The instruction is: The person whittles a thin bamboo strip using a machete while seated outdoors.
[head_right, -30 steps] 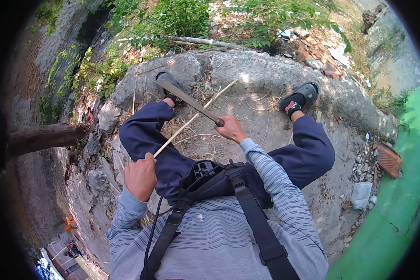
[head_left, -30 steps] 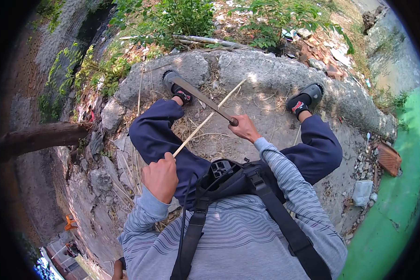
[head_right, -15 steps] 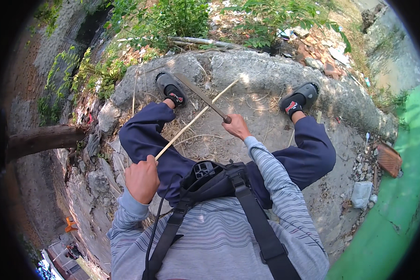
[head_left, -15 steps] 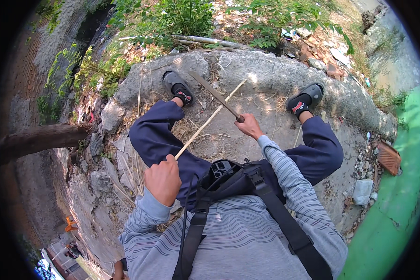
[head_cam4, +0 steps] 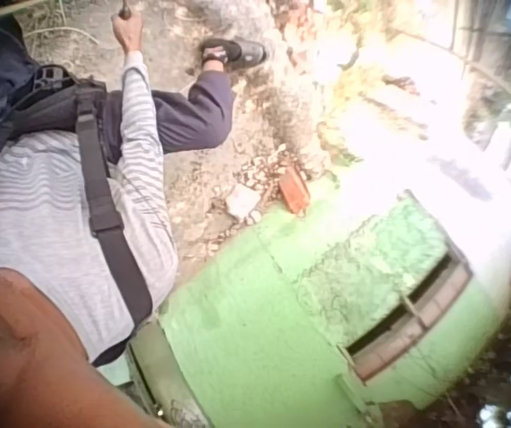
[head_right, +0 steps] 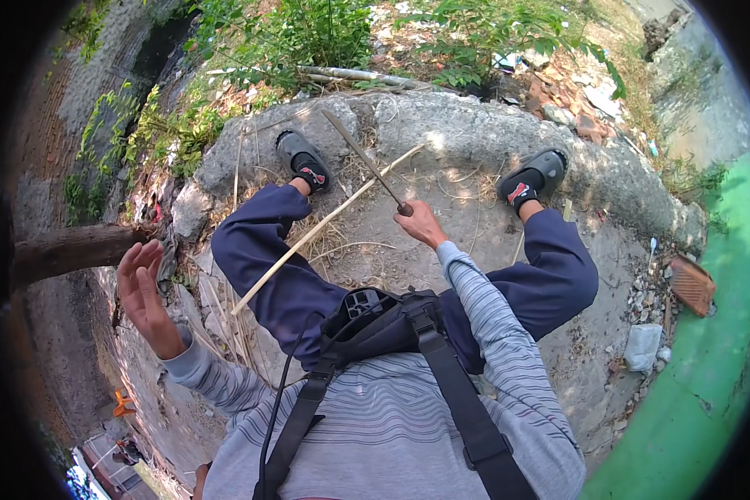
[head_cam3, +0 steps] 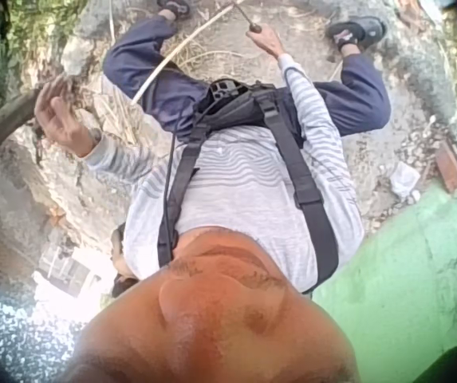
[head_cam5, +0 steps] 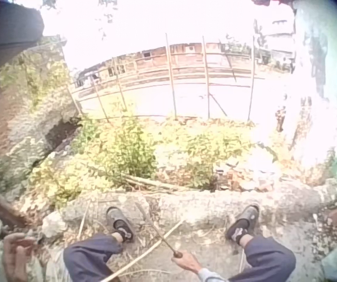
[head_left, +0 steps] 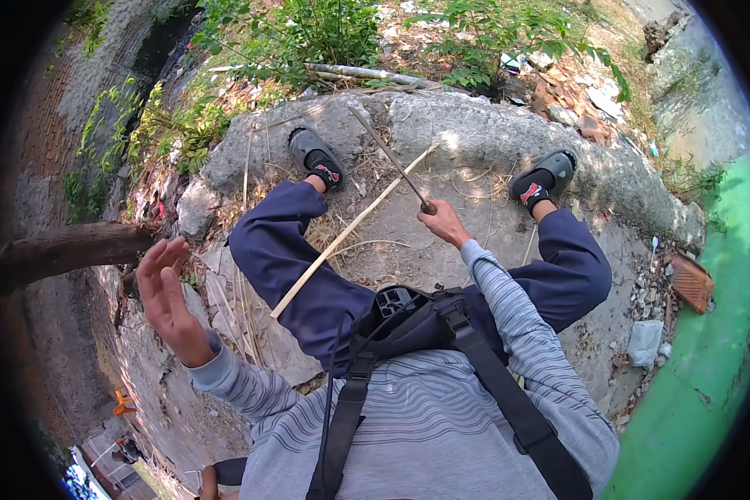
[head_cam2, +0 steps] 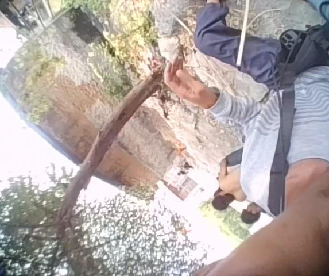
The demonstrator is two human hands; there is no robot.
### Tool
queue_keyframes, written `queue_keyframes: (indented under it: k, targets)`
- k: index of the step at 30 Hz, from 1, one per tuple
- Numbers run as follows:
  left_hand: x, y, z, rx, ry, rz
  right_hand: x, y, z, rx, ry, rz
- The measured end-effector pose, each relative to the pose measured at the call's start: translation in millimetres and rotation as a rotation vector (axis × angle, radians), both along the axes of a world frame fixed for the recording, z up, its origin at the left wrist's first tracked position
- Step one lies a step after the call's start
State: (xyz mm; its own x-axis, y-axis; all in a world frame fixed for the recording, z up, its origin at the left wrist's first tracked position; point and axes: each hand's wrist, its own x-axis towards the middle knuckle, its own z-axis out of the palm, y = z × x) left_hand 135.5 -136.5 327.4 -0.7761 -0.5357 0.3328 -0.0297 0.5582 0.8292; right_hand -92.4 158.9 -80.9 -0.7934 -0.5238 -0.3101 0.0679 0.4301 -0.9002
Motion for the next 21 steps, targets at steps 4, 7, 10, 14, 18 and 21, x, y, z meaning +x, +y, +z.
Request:
queue_keyframes:
  k: [4, 7, 10, 14, 18, 21]
  targets:
    - [-15.5, -12.5, -86.9, 0.022, -0.081, 0.007, -3.9, 2.8, -1.8, -0.054, 0.007, -0.041]
    - [-43.7, 27.8, -129.8, 0.093, -0.147, -0.306, -0.2, 0.6, 11.1, -0.044, -0.127, -0.028]
    - [-85.5, 65.6, -154.8, 0.152, -0.159, -0.499, -0.6, 4.7, 5.3, -0.020, -0.064, -0.012]
    - [-112.5, 89.6, -180.5, 0.282, -0.069, -0.680, 2.2, 4.5, 6.9, -0.010, -0.014, -0.025]
    - [-113.1, 106.6, -209.6, 0.393, -0.044, -0.567, 4.2, 8.8, 7.8, 0.002, 0.103, -0.059]
    - [-118.5, 111.1, -218.7, 0.384, 0.037, -0.479, 9.7, 5.9, 15.6, 0.001, 0.140, -0.072]
